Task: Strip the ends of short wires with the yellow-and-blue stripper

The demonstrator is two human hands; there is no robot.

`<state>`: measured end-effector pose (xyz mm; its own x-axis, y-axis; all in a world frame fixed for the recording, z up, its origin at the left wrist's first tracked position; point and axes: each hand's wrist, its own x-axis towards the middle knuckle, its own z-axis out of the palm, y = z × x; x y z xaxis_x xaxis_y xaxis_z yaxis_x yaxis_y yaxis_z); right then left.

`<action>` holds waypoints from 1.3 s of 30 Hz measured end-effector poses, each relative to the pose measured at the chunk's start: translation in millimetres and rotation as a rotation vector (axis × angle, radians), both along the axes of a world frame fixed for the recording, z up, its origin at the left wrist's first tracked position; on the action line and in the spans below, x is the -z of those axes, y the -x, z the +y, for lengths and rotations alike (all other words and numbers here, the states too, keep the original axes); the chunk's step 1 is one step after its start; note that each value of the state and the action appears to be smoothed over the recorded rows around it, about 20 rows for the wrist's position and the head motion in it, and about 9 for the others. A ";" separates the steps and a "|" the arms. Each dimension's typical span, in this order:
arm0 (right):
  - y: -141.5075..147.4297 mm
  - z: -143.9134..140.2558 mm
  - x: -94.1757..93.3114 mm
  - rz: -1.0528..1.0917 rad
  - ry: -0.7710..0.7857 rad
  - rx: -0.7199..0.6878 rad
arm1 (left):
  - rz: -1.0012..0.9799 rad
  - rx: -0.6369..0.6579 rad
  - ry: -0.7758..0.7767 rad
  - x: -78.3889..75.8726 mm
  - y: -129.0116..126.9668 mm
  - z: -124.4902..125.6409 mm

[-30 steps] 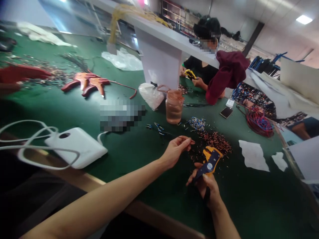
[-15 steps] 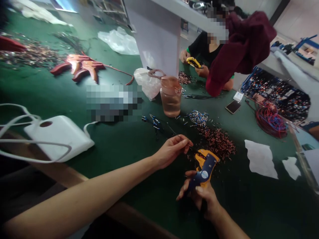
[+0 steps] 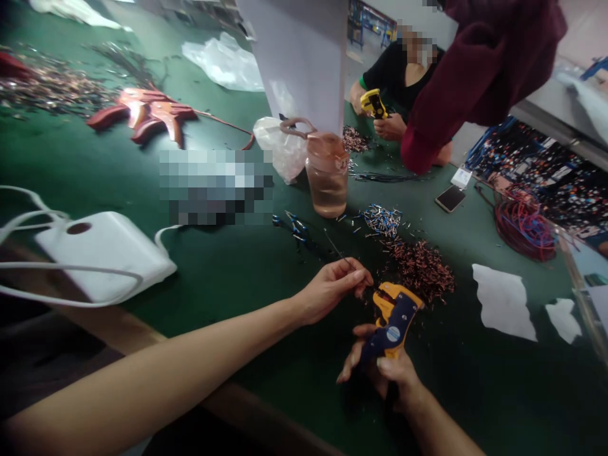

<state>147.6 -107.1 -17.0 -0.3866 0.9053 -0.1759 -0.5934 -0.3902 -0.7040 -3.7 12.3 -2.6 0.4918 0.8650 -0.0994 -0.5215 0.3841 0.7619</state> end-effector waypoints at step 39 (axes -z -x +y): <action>5.5 -6.9 4.5 -0.083 -0.107 0.039 | -0.006 -0.045 0.046 -9.0 -5.5 -17.1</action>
<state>142.1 -114.0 -21.5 -0.3386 0.9348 -0.1074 -0.5444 -0.2877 -0.7880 1.8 -4.8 6.4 0.4530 0.8810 -0.1367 -0.5436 0.3944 0.7409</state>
